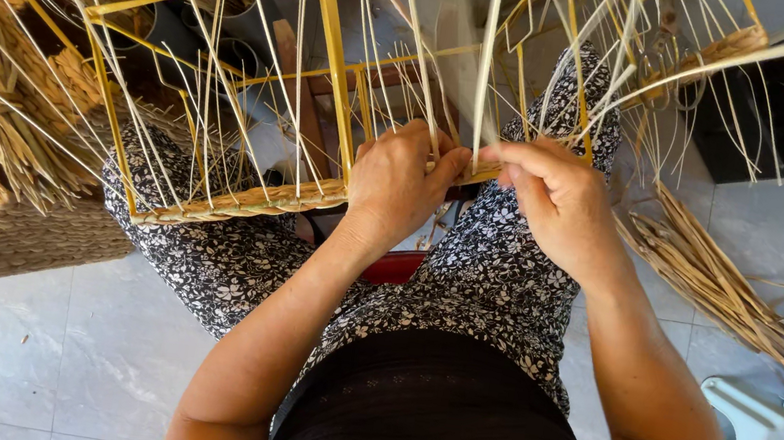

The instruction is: The person sits on the floor with a rectangular woven basket frame across their lap and weaves thin palm or straw strands around the frame's side rails. They pull each strand tight, thread it between existing strands, and tuck the ends to secure the weave, working around the basket sides.

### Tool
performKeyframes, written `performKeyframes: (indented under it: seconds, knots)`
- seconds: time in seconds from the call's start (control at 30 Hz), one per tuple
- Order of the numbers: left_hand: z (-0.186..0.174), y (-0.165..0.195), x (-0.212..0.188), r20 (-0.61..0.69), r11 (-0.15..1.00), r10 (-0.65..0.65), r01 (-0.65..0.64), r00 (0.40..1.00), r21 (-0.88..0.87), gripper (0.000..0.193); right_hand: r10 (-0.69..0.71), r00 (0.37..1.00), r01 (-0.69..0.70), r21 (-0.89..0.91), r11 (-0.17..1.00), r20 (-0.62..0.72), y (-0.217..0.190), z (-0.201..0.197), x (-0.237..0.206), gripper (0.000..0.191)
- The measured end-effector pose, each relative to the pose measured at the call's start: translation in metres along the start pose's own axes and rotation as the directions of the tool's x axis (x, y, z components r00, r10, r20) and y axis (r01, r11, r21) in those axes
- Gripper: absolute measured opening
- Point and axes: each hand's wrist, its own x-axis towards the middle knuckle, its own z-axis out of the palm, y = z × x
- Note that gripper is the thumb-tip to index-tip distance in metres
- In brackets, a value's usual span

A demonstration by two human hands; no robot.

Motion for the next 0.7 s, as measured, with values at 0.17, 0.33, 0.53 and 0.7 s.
performKeyframes:
  seconds: [0.17, 0.33, 0.53, 0.7]
  knots:
    - [-0.001, -0.003, 0.005, 0.075, 0.997, -0.012, 0.018, 0.997, -0.081, 0.026, -0.434, 0.896, 0.44, -0.047, 0.897, 0.091, 0.002, -0.006, 0.038, 0.037]
    - [-0.003, -0.005, 0.004, 0.053, 0.976, 0.037, -0.024, 0.998, -0.215, 0.026, -0.623, 0.764, 0.636, -0.355, 0.686, 0.165, 0.001, 0.004, 0.078, 0.03]
    - [-0.021, 0.008, -0.017, -0.251, 0.927, 0.283, -0.331, 0.926, -0.178, 0.027, -0.636, 0.759, 0.616, -0.469, 0.633, 0.138, 0.006, 0.004, 0.11, 0.009]
    - [-0.03, 0.015, -0.077, -0.523, 0.804, 0.564, -0.568, 0.639, 0.173, 0.029, -0.618, 0.785, 0.534, -0.478, 0.697, -0.025, 0.005, -0.007, 0.123, 0.012]
